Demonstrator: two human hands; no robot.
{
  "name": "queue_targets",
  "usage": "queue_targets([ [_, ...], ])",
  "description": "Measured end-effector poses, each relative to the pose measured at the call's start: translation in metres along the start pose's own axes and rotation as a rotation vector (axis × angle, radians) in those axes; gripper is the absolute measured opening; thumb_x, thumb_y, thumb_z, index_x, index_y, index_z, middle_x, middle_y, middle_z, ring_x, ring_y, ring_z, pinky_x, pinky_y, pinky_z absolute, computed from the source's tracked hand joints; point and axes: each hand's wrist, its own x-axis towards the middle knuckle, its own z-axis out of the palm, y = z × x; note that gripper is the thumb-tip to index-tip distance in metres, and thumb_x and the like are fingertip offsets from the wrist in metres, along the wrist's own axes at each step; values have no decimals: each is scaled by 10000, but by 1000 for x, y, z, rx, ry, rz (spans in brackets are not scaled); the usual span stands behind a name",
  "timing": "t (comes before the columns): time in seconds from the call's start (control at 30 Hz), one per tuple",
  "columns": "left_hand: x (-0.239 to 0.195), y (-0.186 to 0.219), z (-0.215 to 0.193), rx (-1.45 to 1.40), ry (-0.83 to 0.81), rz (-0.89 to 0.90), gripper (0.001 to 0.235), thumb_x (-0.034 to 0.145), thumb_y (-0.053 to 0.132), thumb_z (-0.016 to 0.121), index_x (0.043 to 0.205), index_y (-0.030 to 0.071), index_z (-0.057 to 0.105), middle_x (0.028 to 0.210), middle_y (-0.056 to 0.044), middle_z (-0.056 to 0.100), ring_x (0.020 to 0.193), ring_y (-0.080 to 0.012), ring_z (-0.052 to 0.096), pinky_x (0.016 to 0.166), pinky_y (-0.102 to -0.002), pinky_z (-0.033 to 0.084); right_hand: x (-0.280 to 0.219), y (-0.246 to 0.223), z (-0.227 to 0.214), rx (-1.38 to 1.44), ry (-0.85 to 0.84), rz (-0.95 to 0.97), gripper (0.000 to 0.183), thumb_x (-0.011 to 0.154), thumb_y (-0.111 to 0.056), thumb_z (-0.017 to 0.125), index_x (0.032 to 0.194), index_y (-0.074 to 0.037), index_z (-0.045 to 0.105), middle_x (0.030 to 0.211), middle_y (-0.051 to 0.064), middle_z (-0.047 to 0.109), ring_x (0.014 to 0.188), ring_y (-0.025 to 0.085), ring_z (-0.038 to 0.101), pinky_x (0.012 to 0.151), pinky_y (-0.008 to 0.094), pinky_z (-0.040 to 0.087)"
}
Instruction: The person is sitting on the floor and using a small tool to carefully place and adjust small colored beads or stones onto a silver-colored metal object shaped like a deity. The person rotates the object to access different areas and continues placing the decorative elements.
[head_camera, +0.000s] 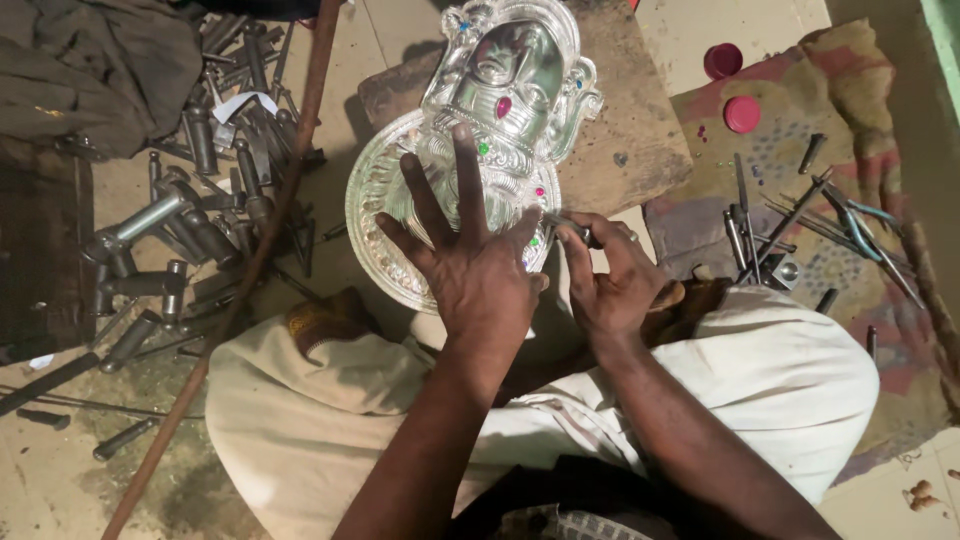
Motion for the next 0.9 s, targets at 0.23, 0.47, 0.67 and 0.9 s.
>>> queue_targets([
  [0.23, 0, -4, 7, 72, 174, 90, 336, 834, 245, 881, 1141, 347, 792, 1743, -94, -11, 1566, -536, -77, 1164, -838, -23, 0, -4, 0, 2, 4, -139, 123, 1008, -27, 768, 1115, -6, 714, 1034, 125, 761, 917, 225, 743, 832, 306, 585],
  [0.47, 0, -6, 7, 3, 100, 50, 298, 827, 204, 765, 1113, 279, 807, 1701, -116, 35, 1529, -563, -50, 1131, -845, -56, -1, -8, 0, -8, -3, -214, 183, 978, 8, 785, 1151, 7, 728, 1045, 126, 768, 913, 225, 756, 844, 321, 593],
  [0.67, -2, -6, 8, -18, 107, 57, 273, 870, 163, 711, 1100, 264, 818, 1708, -120, 42, 1535, -564, -54, 1127, -853, -67, -6, -8, 1, -103, -46, -245, 231, 916, 6, 846, 1119, 6, 735, 1012, 133, 759, 873, 255, 742, 790, 326, 585],
  [0.9, 2, -5, 9, -39, 111, 40, 219, 921, 200, 680, 1072, 267, 823, 1709, -97, 67, 1539, -551, -51, 1135, -855, -61, -2, -7, 2, -118, -8, -345, 250, 942, 32, 835, 1150, 12, 699, 1098, 148, 761, 949, 270, 764, 829, 334, 601],
])
